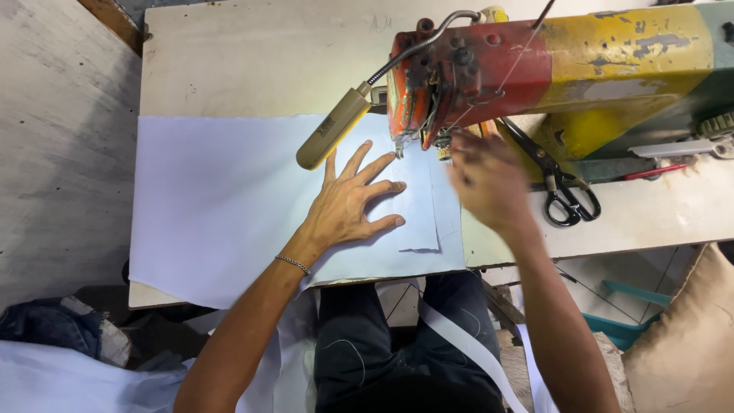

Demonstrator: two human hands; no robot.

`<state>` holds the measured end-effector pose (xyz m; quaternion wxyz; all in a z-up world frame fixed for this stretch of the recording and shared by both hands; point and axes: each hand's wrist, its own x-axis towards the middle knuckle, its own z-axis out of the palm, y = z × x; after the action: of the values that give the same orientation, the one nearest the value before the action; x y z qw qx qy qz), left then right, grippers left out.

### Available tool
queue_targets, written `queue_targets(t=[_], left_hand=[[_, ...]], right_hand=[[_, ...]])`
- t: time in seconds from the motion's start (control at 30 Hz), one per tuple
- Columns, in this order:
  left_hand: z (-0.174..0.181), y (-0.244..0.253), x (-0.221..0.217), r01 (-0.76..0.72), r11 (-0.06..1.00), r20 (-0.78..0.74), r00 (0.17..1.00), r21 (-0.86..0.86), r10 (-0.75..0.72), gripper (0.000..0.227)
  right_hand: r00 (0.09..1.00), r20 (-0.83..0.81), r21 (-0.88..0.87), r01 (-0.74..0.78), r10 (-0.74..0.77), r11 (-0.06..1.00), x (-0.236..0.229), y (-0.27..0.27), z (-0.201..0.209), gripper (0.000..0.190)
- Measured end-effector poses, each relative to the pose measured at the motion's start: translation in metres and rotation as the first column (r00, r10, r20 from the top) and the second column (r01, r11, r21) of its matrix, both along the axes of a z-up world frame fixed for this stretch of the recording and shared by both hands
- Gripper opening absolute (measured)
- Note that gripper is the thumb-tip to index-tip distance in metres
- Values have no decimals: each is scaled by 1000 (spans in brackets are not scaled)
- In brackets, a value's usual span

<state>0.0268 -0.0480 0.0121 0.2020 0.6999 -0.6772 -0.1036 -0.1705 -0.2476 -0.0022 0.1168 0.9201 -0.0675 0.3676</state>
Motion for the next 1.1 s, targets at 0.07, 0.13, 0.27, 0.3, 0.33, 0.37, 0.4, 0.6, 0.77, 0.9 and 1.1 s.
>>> queue_targets(t=[0.07,0.13,0.27,0.3,0.33,0.37,0.4,0.6,0.77,0.9,1.1], left_hand=[[-5,1,5,24,997,40,999,-80,-21,49],[-10,1,6,55,986,81,996,-155,-43,47],[-10,0,7,56,988,96,994,-145,-43,48],[-10,0,6,50,988,87,995,-147,-38,47],[-9,-2,6,51,988,90,995,-147,-38,47],[-8,-2,6,49,990,85,996,-131,-38,47],[-7,-2,5,47,992,80,996,-115,-38,48],[-8,-3,2,51,990,81,996,-132,-41,48],[-7,0,-1,48,990,68,997,-131,-39,48],[-5,3,-2,49,991,69,997,-123,-41,50],[-7,5,-1,51,990,81,996,-134,-40,48]], right_hand=[[994,104,116,8,-20,993,-48,-9,18,8],[977,205,232,6,-55,973,-96,-37,15,11],[846,272,9,474,-458,880,-162,-92,-19,14],[841,214,-10,511,-497,860,-170,-98,-23,17],[840,216,-8,511,-498,859,-168,-91,-22,17],[840,225,-8,508,-494,861,-166,-83,-21,21],[840,235,-7,505,-490,863,-164,-76,-21,26],[821,183,-73,560,-541,825,-172,-79,-27,8],[821,163,-49,560,-546,827,-177,-77,-30,12],[815,157,-47,570,-557,820,-178,-75,-29,13],[842,246,-106,516,-481,850,-162,-60,-7,42]])
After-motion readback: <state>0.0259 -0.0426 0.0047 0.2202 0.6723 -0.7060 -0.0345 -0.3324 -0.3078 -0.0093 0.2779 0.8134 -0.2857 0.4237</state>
